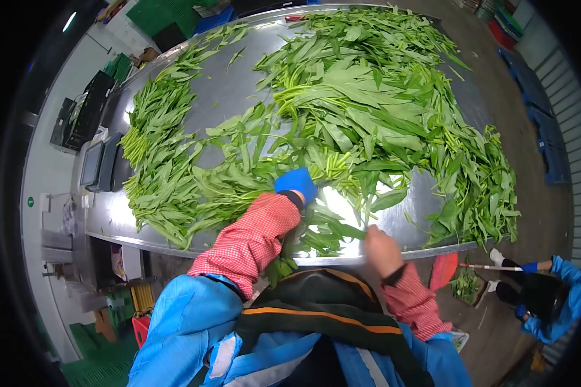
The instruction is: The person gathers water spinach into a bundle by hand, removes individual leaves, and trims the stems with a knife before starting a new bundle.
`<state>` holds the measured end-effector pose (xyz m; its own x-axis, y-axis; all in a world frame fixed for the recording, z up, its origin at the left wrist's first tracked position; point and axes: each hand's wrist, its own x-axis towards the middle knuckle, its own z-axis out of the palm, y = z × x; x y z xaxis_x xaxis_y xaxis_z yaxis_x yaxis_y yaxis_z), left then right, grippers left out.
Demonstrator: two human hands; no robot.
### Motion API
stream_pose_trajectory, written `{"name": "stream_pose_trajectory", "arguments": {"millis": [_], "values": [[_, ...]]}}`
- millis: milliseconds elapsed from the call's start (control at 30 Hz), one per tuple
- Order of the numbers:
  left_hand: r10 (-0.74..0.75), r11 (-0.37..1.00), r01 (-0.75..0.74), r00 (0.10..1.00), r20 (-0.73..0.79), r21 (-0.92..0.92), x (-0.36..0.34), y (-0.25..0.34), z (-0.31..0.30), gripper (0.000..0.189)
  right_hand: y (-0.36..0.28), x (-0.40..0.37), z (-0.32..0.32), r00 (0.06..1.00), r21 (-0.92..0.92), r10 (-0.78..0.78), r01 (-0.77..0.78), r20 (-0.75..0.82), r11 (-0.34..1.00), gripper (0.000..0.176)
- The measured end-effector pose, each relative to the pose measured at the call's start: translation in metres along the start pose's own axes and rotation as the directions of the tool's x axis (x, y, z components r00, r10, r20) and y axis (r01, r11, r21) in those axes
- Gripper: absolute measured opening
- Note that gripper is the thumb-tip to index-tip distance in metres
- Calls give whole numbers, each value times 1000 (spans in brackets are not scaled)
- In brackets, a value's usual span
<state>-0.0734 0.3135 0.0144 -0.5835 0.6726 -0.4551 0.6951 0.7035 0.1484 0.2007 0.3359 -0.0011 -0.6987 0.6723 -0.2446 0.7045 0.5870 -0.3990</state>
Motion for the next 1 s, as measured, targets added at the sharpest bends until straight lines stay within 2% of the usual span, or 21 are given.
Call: {"name": "stream_pose_trajectory", "arguments": {"millis": [100,167,200,233,300,333,367,433,533,567,633,667,700,767,800,833,867,900,967,1000], "values": [[113,976,-148,972,-206,-162,-19,-7,-41,37,19,-16,-53,977,36,-44,53,-206,998,15],[237,875,-369,890,-389,-313,-16,-33,-70,34,31,-7,-67,964,-61,-25,10,-265,998,34],[271,673,-463,880,-390,-577,-24,-41,-96,31,31,0,-75,956,-108,-21,-12,-293,994,43],[300,392,-500,863,-406,-772,-37,-46,-127,28,24,7,-86,949,-119,-81,47,-304,992,55],[162,211,-486,873,-460,-848,-60,-54,-167,23,-6,25,-114,922,-144,-210,171,-327,975,79],[105,132,-437,899,-426,-890,-71,-56,-182,23,-24,36,-124,880,-56,-284,285,-381,957,88],[63,136,-436,900,-431,-890,-72,-62,-189,22,-44,47,-133,829,24,-344,394,-441,919,98],[51,36,-474,880,-472,-880,-78,-61,-193,22,-90,63,-154,700,6,-456,549,-549,836,105],[5,-2,-446,895,-446,-895,-79,-62,-186,31,-142,83,-157,649,36,-532,652,-544,758,111],[-13,-102,-391,920,-392,-915,-81,-60,-186,28,-153,92,-145,603,3,-594,703,-533,711,113],[-32,-303,-274,960,-277,-913,-84,-50,-188,23,-172,101,-121,666,172,-611,723,-428,669,114],[-35,-348,-267,962,-272,-899,-89,-42,-188,24,-179,106,-102,688,264,-559,709,-463,654,98],[-14,-388,-261,960,-278,-884,-86,-40,-183,26,-181,116,-88,714,439,-565,700,-414,563,91],[-8,-409,-283,952,-306,-868,-81,-29,-171,36,-183,129,-69,750,742,-589,573,-302,348,78],[81,-323,-278,944,-319,-904,-83,-25,-171,41,-186,126,-67,745,688,-551,623,-377,372,58],[171,-234,-278,931,-321,-932,-85,-24,-172,46,-176,133,-55,836,971,-540,199,-99,130,46],[260,45,-444,870,-419,-895,-82,-30,-170,70,-174,131,-48,877,998,-476,55,-64,-33,44],[267,176,-486,861,-434,-856,-78,-43,-162,77,-172,126,-41,910,975,-415,-83,-10,-205,42],[302,425,-546,837,-456,-722,-67,-79,-138,92,-155,131,-31,905,978,-426,-104,17,-182,44],[394,427,-522,842,-368,-738,-66,-93,-127,106,-148,133,-29,905,979,-425,-108,25,-173,45]]}}
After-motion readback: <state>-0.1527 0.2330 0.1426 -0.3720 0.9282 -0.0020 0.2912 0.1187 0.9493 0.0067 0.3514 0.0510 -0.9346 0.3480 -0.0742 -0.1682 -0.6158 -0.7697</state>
